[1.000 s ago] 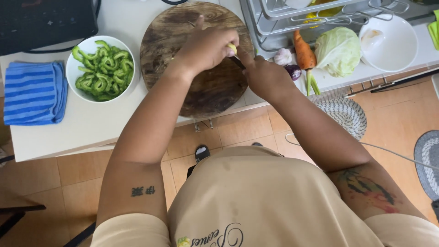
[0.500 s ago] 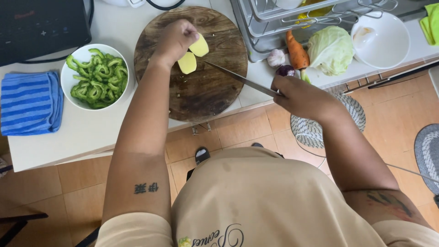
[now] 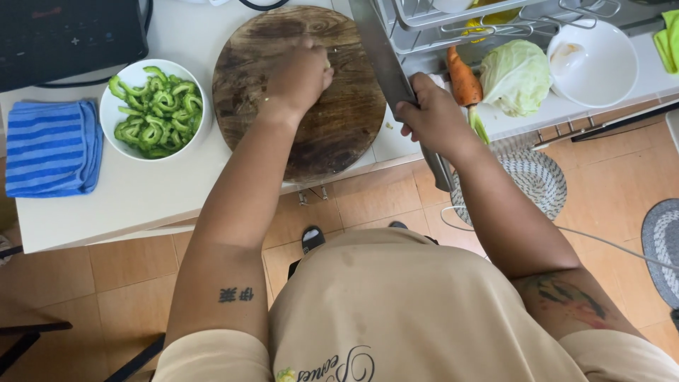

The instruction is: The person peels a potato using a knife, then places it on a wooden cutting board and slices it into small cubes. After finishing the potato, the person picks up a red onion, peels it, and begins slicing it into pieces on the same board.

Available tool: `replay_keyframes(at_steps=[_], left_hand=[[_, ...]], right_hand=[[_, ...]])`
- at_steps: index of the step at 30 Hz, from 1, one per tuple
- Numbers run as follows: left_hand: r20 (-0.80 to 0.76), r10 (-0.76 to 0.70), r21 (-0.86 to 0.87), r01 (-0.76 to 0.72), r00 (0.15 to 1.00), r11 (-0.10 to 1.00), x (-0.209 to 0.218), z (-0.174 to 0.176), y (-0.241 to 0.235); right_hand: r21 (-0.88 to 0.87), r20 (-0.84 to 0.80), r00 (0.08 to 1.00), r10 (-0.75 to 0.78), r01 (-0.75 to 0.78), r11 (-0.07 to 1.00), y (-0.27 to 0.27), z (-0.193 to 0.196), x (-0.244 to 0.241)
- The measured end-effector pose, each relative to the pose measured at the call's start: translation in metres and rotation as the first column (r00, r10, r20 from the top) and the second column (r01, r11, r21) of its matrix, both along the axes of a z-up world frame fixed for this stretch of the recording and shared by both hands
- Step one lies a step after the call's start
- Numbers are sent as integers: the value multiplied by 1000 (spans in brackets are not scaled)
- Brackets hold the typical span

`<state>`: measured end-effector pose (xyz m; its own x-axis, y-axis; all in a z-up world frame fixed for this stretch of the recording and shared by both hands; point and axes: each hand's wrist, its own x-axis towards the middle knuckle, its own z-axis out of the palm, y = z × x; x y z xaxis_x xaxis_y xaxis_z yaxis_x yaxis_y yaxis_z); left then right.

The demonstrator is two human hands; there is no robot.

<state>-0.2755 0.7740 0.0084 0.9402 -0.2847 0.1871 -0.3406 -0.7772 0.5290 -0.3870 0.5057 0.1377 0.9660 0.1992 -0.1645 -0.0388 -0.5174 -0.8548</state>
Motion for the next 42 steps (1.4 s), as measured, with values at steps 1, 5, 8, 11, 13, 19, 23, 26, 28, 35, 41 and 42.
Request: replay_keyframes(at_steps=[1,5,8,11,13,19,23,26,28,35,41,42], left_hand=[[1,2,0,-2,1000,1000,-13,28,-8],[-146,-45,-9,44,988,999,-30,65,-21],[-163,-110,-189,78,980,979,-31,65,-21],[-99,-21,-13,20,995,1000,-34,61,-19],[105,17,167,-34,994,985,-42,63,-22],[-34,27,215,-20,999,976,-75,77,-35],[54,28,180,-37,998,983,-83,69,-39],[54,52,184,-61,997,981,-88,68,-40],[48,61,180,-69,997,981,-88,65,-42],[132,81,50,-88,988,995,-87,61,-41],[128,48,127,-64,991,990,-88,62,-38],[126,40,132,-57,991,990,-88,58,-35]], right_hand=[[0,1,1000,2,-2,1000,0,-6,3],[14,42,999,32,-32,999,1,-25,10],[42,38,998,42,-44,998,4,-27,11],[48,-28,998,56,-55,997,15,-12,6],[27,-89,995,53,-51,998,21,-2,3],[-292,-241,969,46,-117,949,27,2,4],[-170,-166,980,107,-136,976,14,-24,9],[-112,-72,984,163,-170,979,14,-26,-2],[-123,-49,987,151,-156,980,13,-28,-9],[-473,205,929,308,-182,862,17,-25,-24],[-607,123,921,369,-224,763,18,-23,-26],[-605,128,916,380,-232,762,18,-23,-27]])
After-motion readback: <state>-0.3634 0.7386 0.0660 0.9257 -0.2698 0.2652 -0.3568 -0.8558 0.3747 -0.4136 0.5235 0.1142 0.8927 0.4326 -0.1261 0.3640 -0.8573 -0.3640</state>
